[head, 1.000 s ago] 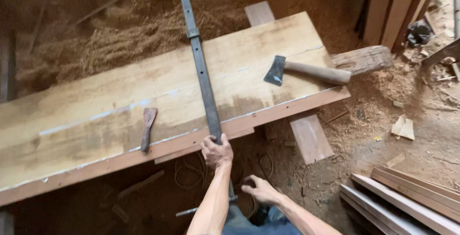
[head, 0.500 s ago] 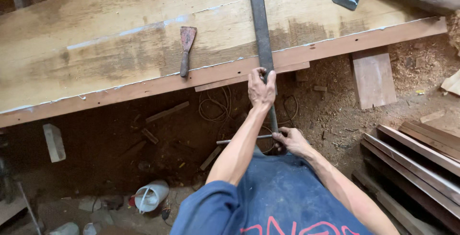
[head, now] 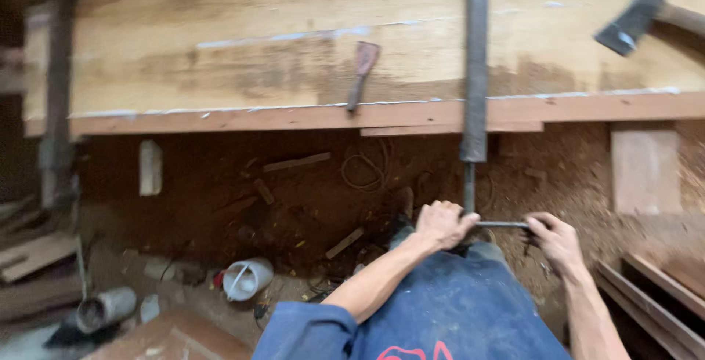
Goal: The person applies glue to the edges of two wooden planks, aligns them, and secures them with a long metal clamp. They then insert small wooden shims under the clamp to ensure even pressure.
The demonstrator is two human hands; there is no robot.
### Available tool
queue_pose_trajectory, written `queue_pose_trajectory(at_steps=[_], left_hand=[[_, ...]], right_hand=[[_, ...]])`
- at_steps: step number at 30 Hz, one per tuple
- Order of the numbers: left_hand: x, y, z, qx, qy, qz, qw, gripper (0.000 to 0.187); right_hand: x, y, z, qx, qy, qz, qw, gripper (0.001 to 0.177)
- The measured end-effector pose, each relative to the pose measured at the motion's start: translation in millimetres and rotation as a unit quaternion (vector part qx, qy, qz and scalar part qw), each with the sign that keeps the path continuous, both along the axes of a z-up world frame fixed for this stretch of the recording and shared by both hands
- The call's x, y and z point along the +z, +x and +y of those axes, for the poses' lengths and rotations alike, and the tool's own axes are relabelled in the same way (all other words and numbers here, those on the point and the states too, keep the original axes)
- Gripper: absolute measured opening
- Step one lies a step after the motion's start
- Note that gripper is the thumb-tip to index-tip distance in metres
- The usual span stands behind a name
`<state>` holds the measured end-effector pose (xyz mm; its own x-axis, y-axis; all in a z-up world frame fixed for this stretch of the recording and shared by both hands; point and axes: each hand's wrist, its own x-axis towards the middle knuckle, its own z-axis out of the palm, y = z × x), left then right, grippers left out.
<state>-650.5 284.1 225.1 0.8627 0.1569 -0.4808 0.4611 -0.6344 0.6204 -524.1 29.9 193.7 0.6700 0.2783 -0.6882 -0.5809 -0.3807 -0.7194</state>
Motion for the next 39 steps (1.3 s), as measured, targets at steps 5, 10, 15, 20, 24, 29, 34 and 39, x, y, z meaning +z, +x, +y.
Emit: queue_pose_trajectory(at_steps=[5,10,15,20,24,29,34,39], left_hand=[[-1.5,12.3,-21.3,0.053,-0.059,0.116,0.990,0.086],[-12.8,17.5,-21.4,0.100,-0.013,0.088,0.991,0.085],[-22.5,11.6,-31.8,0.102,0.014,0.063,0.993,0.077],[-36.1,11.4,-28.9,0.120,0.041,0.022,0.992,0.070],[-40.8,7.0,-33.6,0.125,0.044,-0.022,0.991,0.058],[-56.3,9.0,-32.3,0.140,0.053,-0.060,0.987,0.051],[-70.2,-6.4,-34.4,0.162,-0.048,-0.134,0.977,0.053],[-76.1,3.0,-23.9,0.154,-0.111,-0.164,0.968,0.056]], right_hand=[[5.1,21.0,-29.0,-0.108,0.170,0.049,0.978,0.016],[-20.6,26.4,-11.8,-0.309,0.282,0.156,0.895,0.026],[-23.2,16.7,-14.4,-0.304,0.387,0.212,0.844,0.030],[-34.3,17.5,-8.2,-0.286,0.352,0.166,0.876,0.027],[-33.4,9.2,-7.3,-0.301,0.348,0.160,0.873,0.029],[-9.9,11.9,10.7,-0.307,0.286,0.133,0.898,0.025],[41.3,-23.5,17.7,-0.177,0.199,0.010,0.964,0.021],[51.2,-22.2,27.3,-0.089,0.138,0.015,0.986,0.026]])
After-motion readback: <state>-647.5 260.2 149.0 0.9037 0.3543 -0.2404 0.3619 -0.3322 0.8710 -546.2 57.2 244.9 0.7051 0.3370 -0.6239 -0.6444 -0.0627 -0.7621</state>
